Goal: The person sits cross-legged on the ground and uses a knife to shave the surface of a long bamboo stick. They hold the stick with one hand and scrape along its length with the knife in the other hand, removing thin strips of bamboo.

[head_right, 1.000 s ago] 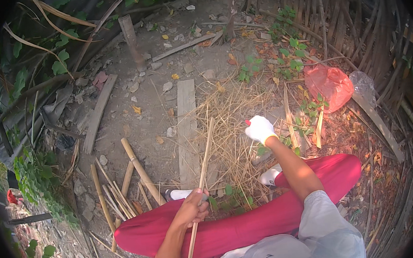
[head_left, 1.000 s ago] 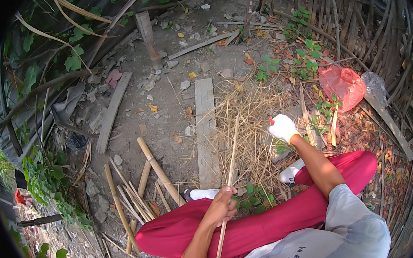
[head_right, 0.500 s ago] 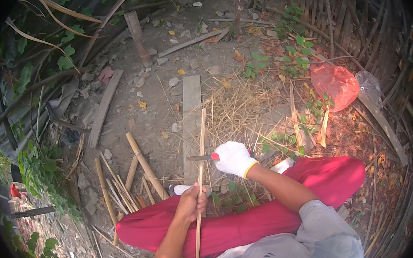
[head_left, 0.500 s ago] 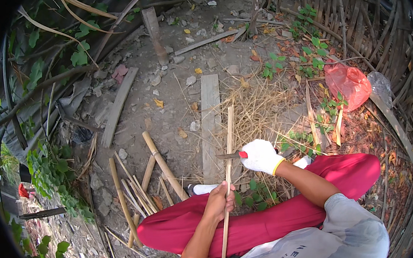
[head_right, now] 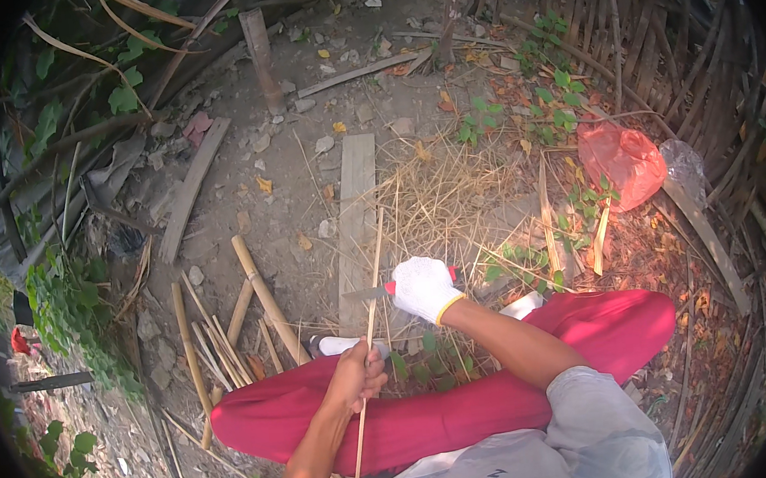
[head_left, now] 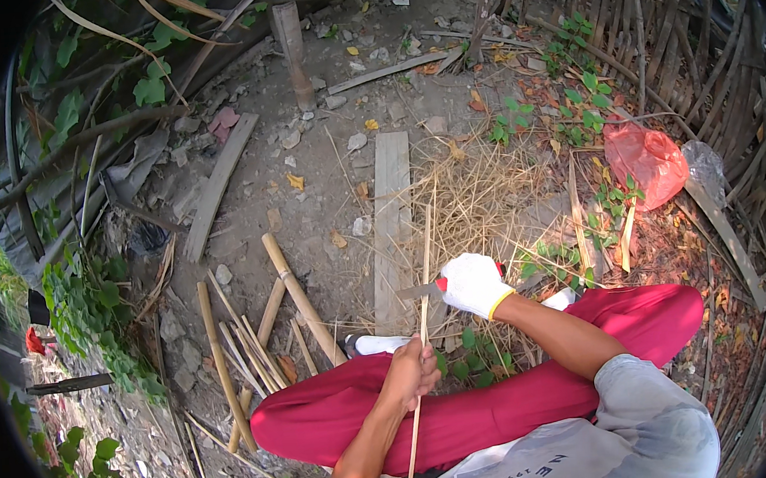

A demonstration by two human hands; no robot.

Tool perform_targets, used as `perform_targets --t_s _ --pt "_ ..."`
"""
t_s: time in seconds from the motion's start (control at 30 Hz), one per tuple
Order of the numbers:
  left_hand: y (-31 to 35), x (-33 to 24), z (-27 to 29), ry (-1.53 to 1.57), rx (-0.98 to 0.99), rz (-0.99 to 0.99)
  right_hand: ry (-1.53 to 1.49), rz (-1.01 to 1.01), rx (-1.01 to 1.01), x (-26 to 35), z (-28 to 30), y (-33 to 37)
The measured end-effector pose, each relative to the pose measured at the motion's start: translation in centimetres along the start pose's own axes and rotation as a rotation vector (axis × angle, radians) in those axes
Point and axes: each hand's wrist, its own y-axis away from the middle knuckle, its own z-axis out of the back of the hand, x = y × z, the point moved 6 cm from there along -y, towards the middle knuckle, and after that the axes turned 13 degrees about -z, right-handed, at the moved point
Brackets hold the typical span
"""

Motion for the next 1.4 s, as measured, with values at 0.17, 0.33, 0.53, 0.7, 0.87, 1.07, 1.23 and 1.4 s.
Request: perform_targets --t_s 0.17,0.33,0.53,0.7,0.87,1.07,1.23,1.4 --pt "0.6 0.7 -0.6 -0.009 0.012 0.037 -0.031 -0.163 -0.066 -4.4 -0.7 -4.5" --pt "-0.6 0.7 0.0 0.018 0.015 0.074 -0.020 -0.279 -0.077 -5.5 -0.2 -7.2" --pt "1.3 0.6 -0.7 0.048 0.165 0.112 -0.040 -0.478 -0.109 -13.3 1.6 -10.5" --pt "0.0 1.1 -0.8 -0.052 0.120 0.040 -0.121 -0.464 -0.053 -14.4 1.6 -7.5" --pt "-0.3 1.3 0.0 -0.061 0.013 -0.050 -0.219 -0.242 0.014 -8.8 2.2 -2.7" --pt "-0.8 1.3 0.5 -0.083 -0.040 -0.116 -0.199 -0.008 0.002 -1.7 3.8 0.9" --pt "-0.7 1.0 0.2 -0.127 -0.065 -0.091 -0.060 0.046 0.076 1.1 3.4 2.2" --pt "-0.7 0.9 0.3 -0.199 -0.100 -0.153 -0.015 0.041 0.129 1.4 2.5 2.6"
